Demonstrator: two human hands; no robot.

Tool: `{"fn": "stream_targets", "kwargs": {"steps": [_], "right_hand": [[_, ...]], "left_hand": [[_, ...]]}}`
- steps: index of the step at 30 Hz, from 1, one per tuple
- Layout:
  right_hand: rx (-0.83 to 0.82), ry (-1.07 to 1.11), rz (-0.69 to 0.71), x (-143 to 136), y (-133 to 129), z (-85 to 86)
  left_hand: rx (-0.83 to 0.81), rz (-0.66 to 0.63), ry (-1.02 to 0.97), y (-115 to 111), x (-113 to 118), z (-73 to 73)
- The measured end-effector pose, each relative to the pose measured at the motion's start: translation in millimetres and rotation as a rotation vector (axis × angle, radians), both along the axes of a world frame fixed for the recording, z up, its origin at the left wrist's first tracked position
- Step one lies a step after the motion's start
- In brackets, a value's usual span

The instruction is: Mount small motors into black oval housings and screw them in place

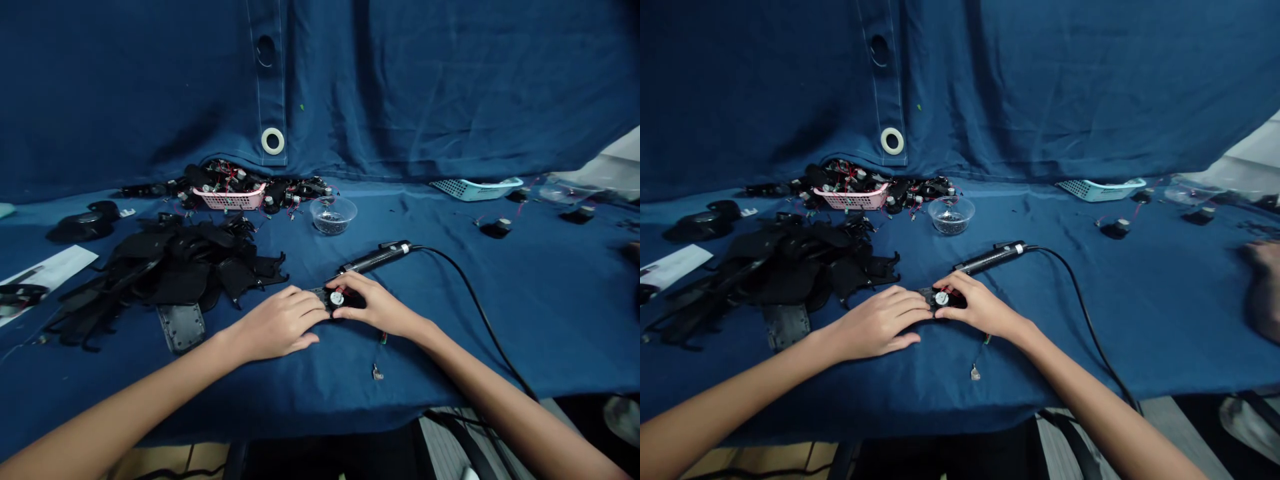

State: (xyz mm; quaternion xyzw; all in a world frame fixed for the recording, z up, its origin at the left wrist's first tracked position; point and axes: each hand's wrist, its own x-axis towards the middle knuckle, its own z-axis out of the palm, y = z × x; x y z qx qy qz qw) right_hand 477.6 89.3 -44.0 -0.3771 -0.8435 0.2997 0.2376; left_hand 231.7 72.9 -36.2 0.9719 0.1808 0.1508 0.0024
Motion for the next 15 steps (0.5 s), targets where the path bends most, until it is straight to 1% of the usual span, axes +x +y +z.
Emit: {"fn": "stream_targets", "kwargs": {"steps": [2,5,10,15], "right_hand": [[0.034,-0.003,-0.014,-1.3,-0.4,-2.3],[0.082,-0.037,-0.007,-2.0,0.3,-4.4],[0.101,-0.077,0.030,-0.3,2.7,-2.4],[0.098,-0.072,0.035,-0.5,3.0,-1.7]], "left_hand": [[0.047,0.024,0.035,-3.3,0.1,-6.3],[0.070,0.047,0.025,-4.4,0.0,-10.3],[0.013,0.026,-0.030,-1.1,-3.7,-10.4],[-0.050,0.022,-0.027,1.1,-5.7,-10.8]]}}
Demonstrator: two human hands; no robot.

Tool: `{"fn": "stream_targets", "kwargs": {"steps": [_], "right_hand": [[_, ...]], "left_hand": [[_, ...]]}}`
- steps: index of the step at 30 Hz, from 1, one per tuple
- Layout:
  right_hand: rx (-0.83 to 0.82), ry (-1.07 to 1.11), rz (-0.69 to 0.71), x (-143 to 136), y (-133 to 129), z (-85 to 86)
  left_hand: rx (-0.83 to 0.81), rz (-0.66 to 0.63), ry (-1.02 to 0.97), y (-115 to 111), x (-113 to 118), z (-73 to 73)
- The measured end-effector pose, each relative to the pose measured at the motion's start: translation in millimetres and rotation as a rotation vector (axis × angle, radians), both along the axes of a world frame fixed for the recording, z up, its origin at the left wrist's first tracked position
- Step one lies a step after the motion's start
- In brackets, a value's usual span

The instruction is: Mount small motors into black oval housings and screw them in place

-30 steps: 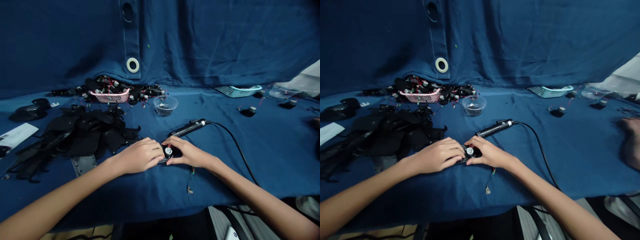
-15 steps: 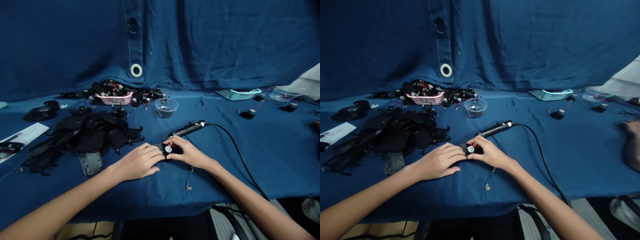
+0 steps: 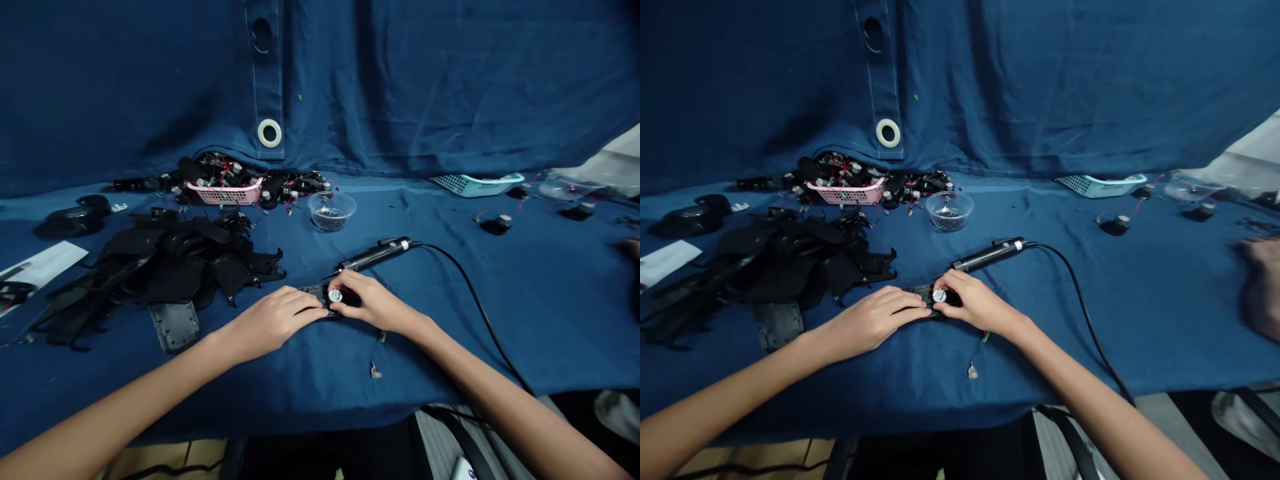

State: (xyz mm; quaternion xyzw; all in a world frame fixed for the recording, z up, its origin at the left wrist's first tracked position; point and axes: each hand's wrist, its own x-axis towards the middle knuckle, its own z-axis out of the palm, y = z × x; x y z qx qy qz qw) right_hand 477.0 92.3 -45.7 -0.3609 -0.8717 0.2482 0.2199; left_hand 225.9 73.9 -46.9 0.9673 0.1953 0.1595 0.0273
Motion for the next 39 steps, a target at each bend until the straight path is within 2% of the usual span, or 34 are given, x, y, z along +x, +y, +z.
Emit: {"fn": "stream_targets", "kwargs": {"steps": [7,17,23,26,29,31,33,35,36,39], "right_hand": [[-0.100,0.043,0.022,6,-4,-1.0],[-0.024,-0.169,0.087,1,8,5.1],[-0.007,-0.166,0.083,-2,7,2.6],[-0.055,-0.108,0.054,2,-3,-3.0],[-0.145,0.047,0.011,8,-10,-6.7],[-0.178,0.224,-0.111,16,-9,-6.6],[-0.175,0.326,-0.306,25,-3,-4.1],[-0.167,0.238,-0.446,35,7,0.5],[-0.156,0.110,-0.458,40,13,3.5],[-0.030,-0.345,-0.368,49,28,13.6]], "left_hand": [[-0.030,0.004,-0.036,0,1,-1.2],[-0.034,0.005,-0.043,1,0,0.2],[-0.030,0.013,-0.029,1,1,-1.1],[-0.039,0.021,0.049,-3,4,10.5],[-0.052,0.049,0.128,1,11,32.3],[0.005,0.038,0.153,10,17,45.2],[0.067,-0.011,0.193,22,23,51.5],[0.089,-0.079,0.254,36,29,50.7],[0.094,-0.109,0.277,41,32,48.8],[0.146,-0.133,0.315,52,39,44.1]]}}
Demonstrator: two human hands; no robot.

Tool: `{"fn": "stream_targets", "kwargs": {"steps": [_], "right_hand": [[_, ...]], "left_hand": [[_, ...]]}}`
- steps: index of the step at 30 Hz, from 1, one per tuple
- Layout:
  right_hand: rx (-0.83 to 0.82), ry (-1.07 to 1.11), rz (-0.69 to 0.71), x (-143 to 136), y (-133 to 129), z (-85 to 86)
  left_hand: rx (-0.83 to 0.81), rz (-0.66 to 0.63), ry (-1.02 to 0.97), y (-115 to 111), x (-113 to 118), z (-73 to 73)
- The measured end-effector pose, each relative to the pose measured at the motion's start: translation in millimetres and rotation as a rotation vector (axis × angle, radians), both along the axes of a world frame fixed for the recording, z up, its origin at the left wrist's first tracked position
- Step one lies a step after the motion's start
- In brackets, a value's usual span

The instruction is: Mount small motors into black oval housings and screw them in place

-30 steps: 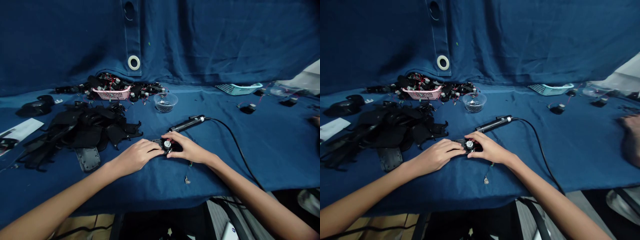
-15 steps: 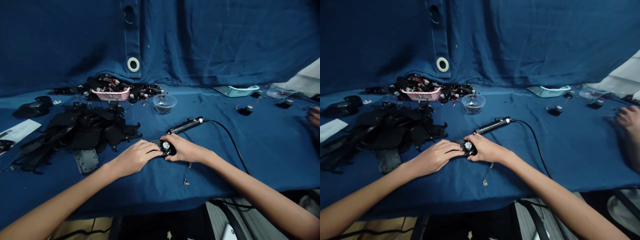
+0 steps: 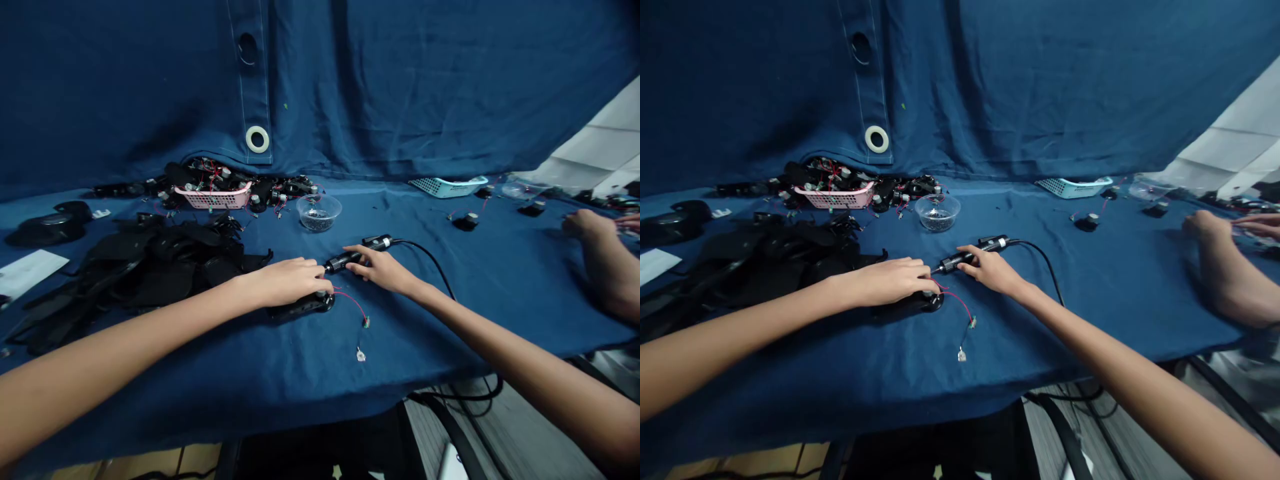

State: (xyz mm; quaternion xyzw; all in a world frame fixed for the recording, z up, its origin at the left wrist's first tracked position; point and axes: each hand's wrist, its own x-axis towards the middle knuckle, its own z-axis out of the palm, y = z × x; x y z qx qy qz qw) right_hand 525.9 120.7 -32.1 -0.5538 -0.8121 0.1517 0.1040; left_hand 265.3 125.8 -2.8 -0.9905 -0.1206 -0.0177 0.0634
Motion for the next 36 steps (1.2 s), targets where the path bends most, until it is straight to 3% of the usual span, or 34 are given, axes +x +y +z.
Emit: {"fn": "stream_targets", "kwargs": {"steps": [5,10,16,20,23,26,28,32,36], "right_hand": [[0.097,-0.321,0.022,4,17,11.8],[0.146,-0.467,-0.050,6,22,12.7],[0.126,-0.453,-0.193,8,29,9.9],[0.118,-0.341,-0.290,6,27,6.5],[-0.056,0.061,-0.411,0,21,5.8],[-0.401,0.627,-0.470,-10,17,5.9],[-0.531,0.778,-0.488,-14,17,5.2],[-0.672,0.958,-0.588,-9,21,2.7],[-0.822,1.128,-0.708,10,25,1.8]], "left_hand": [[0.110,0.045,0.022,-3,-1,6.8],[0.090,0.274,0.003,-11,-12,7.9],[0.054,0.413,0.063,-20,-20,-3.2],[-0.056,0.409,0.041,-15,-21,7.2],[-0.121,0.472,-0.031,17,-13,27.0],[-0.096,0.519,-0.164,74,7,44.1],[-0.132,0.511,-0.146,117,26,47.2],[-0.259,0.440,0.055,188,64,31.4],[-0.331,0.440,0.217,220,84,6.5]]}}
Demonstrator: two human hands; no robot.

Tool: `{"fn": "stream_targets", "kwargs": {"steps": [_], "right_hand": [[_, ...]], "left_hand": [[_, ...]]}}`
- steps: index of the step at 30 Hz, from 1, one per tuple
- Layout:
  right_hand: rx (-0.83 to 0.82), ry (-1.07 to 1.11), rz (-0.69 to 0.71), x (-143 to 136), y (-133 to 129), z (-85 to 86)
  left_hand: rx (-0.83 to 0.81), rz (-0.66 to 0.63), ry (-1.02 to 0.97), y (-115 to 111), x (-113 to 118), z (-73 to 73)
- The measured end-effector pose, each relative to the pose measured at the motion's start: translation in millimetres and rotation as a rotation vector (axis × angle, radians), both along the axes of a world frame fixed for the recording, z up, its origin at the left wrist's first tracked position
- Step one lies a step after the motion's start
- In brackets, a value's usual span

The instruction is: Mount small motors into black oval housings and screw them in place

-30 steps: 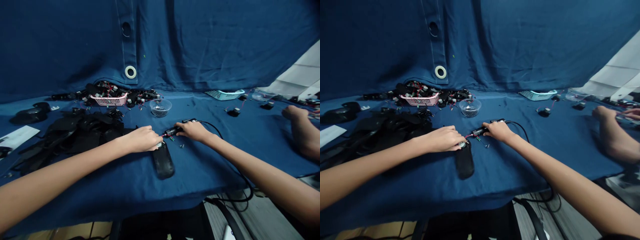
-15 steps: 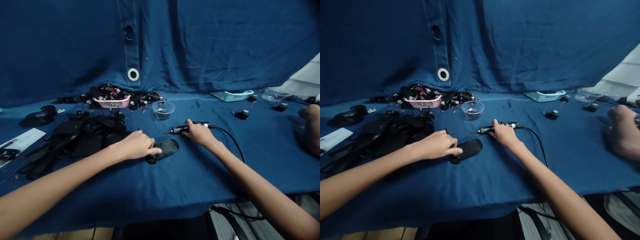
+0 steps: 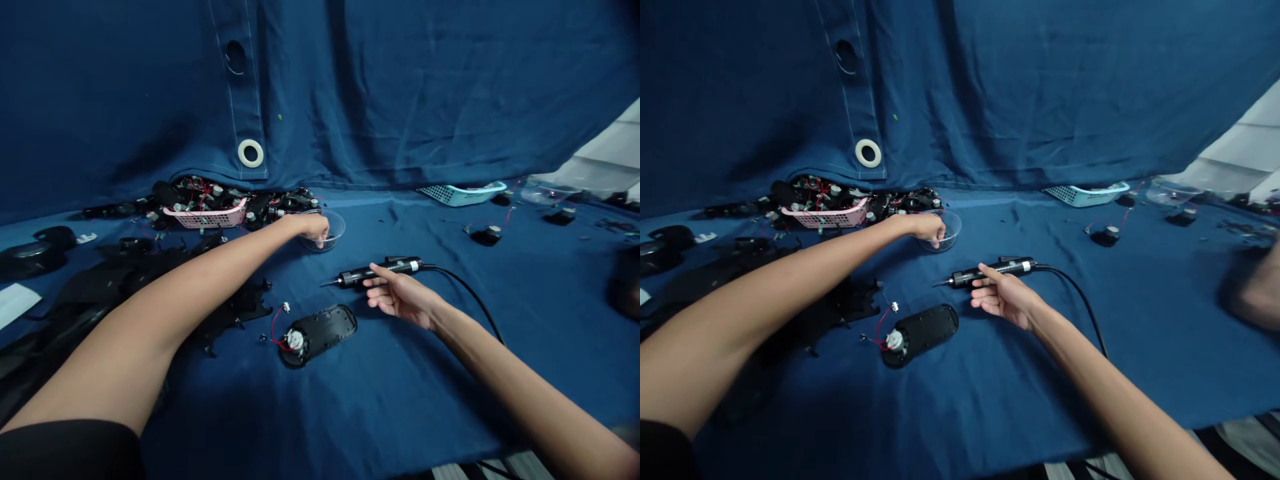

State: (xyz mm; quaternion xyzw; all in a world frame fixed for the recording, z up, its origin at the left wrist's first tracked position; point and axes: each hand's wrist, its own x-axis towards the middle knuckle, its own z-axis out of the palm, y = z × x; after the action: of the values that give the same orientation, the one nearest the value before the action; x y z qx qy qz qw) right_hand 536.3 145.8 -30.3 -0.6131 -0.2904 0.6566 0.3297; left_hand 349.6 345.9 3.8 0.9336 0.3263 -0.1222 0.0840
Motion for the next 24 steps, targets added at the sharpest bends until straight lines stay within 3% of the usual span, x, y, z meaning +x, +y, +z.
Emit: {"fn": "stream_targets", "kwargs": {"steps": [5,13,18,24], "right_hand": [[-0.032,0.023,-0.053,7,-1,-4.8],[-0.094,0.054,-0.172,-4,4,-6.2],[-0.072,-0.014,-0.230,-7,16,-11.8],[0.008,0.013,-0.294,-14,12,-15.8]], "left_hand": [[0.008,-0.007,-0.003,7,-1,-10.8],[0.184,0.010,-0.220,-8,-16,5.2],[0.441,0.055,-0.448,-55,-34,25.3],[0.609,0.011,-0.629,-128,-82,35.5]]}}
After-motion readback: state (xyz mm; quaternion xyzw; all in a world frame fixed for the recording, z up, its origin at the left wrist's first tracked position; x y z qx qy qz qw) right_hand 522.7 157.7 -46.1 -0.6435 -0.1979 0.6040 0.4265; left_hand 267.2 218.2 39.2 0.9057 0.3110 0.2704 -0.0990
